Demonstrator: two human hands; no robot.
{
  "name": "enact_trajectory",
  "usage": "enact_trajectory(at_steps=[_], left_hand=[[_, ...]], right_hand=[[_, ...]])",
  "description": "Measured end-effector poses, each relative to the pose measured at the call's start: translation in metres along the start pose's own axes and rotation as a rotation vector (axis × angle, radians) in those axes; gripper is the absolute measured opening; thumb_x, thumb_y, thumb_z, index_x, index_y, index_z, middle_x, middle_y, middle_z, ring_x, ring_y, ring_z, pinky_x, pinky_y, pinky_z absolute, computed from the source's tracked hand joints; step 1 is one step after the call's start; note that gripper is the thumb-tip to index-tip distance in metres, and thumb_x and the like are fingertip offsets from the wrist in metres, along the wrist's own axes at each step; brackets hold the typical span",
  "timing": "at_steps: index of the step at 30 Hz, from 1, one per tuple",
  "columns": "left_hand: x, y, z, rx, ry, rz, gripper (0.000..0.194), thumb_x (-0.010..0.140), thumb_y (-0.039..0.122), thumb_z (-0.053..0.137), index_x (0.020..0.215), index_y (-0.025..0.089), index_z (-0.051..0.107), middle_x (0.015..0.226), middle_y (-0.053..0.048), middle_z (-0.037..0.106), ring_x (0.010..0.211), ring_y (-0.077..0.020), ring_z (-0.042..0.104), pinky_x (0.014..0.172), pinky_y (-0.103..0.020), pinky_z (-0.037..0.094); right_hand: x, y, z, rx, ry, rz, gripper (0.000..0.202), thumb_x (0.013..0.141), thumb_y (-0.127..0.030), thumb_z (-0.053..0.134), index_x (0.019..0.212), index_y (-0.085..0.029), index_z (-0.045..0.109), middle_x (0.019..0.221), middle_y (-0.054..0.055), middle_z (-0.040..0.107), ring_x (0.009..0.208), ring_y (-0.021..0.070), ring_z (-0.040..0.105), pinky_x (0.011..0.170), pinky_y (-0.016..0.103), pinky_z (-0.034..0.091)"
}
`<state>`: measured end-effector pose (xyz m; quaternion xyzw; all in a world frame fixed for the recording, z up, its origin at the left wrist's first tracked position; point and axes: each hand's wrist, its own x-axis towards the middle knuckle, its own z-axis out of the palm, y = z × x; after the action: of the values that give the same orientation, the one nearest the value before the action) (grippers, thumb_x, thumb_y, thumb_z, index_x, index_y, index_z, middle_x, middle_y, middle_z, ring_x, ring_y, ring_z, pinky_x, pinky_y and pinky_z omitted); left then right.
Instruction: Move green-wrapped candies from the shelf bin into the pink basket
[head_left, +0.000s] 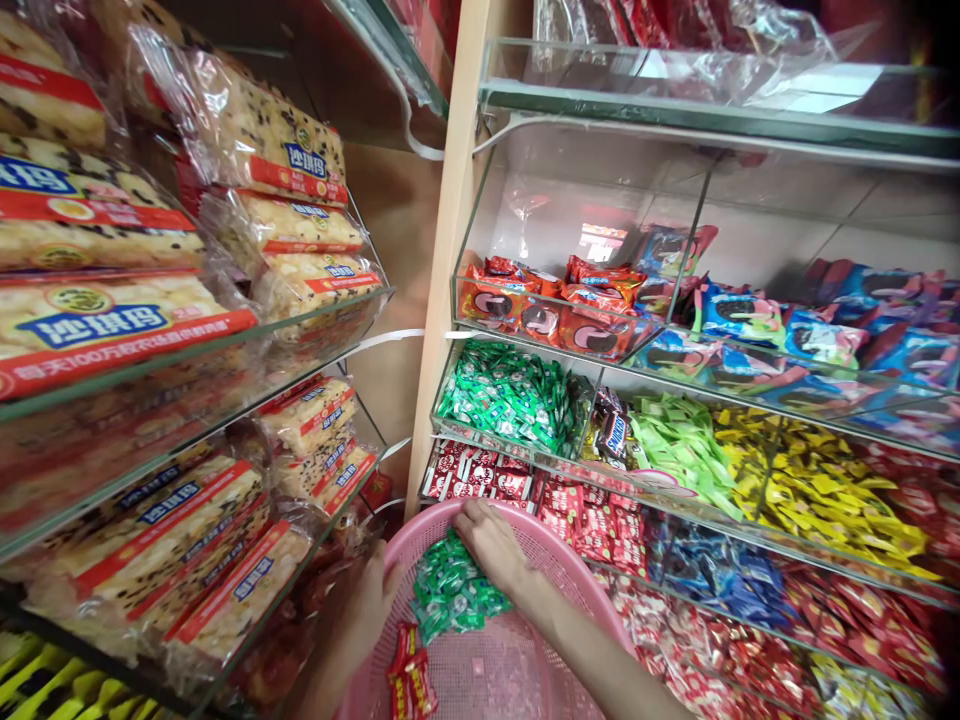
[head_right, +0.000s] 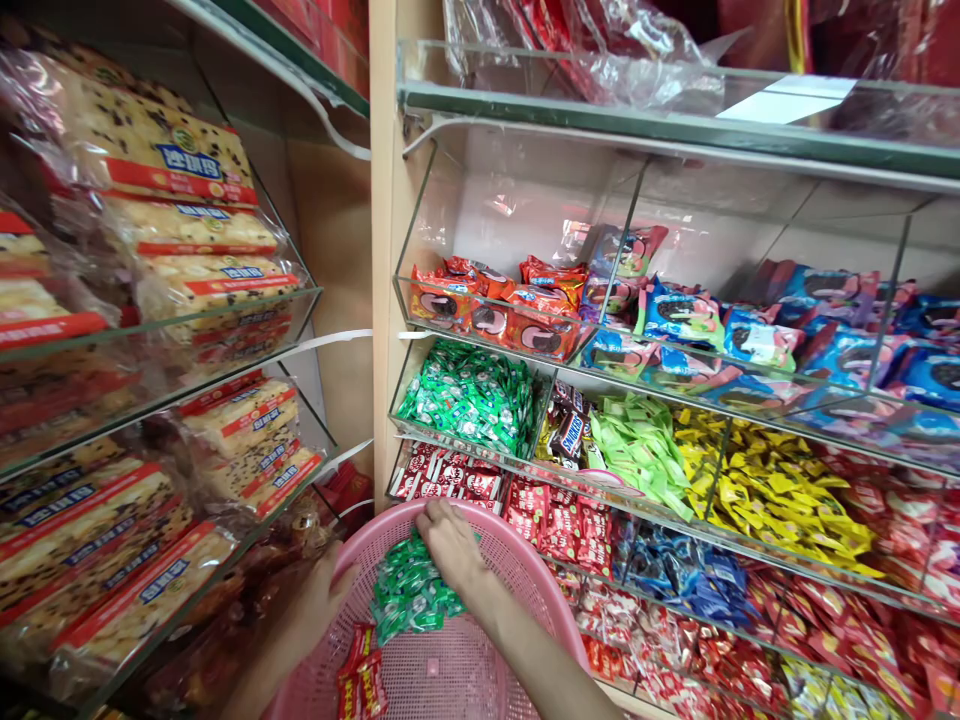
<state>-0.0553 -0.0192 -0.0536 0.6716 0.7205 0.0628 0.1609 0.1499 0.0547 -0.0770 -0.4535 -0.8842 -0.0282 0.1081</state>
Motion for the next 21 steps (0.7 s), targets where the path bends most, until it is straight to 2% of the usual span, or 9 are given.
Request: enact_trajectory(at_steps=[8,13,17,21], left_hand=[[-0.003,0.005,-0.009,0.027,-0.015,-0.005,0.039,0.095,0.035,0.029,0.113,0.014,0.057,0.106,-0.014,0.071,0.098,-0.0221,0.068,0.077,-0.029,0.046],[-0.005,0.007,-0.012,0.039,-0.026,-0.028,0.039,0.095,0.034,0.03,0.115,0.014,0.057,0.109,-0.014,0.071,0.099,-0.0215,0.068,0.077,-0.029,0.047],[-0.004,0.005,-0.009,0.028,-0.017,-0.011,0.042,0.095,0.035,0.028,0.118,0.013,0.057,0.109,-0.015,0.071,0.1,-0.0216,0.068,0.078,-0.029,0.047],[-0.003,0.004,-0.007,0.031,-0.006,-0.016,0.043,0.096,0.036,0.028,0.119,0.013,0.057,0.109,-0.014,0.071,0.101,-0.0215,0.067,0.079,-0.029,0.047]], right_hand=[[-0.001,-0.004,0.004,-0.083,-0.036,-0.035,0.02,0.093,-0.008,0.046,0.095,-0.019,0.062,0.096,0.006,0.065,0.091,0.0214,0.056,0.08,0.032,0.044],[0.0,-0.006,-0.004,-0.078,-0.012,-0.065,0.018,0.091,-0.008,0.049,0.092,-0.02,0.063,0.097,0.005,0.064,0.094,0.0214,0.055,0.084,0.033,0.042],[0.002,-0.013,-0.01,-0.064,0.027,-0.111,0.011,0.093,-0.015,0.052,0.091,-0.02,0.061,0.093,0.004,0.062,0.089,0.0205,0.054,0.08,0.033,0.042],[0.003,-0.022,-0.009,-0.082,0.047,-0.21,0.014,0.095,-0.02,0.05,0.086,-0.02,0.061,0.089,0.002,0.062,0.087,0.019,0.054,0.075,0.03,0.041]])
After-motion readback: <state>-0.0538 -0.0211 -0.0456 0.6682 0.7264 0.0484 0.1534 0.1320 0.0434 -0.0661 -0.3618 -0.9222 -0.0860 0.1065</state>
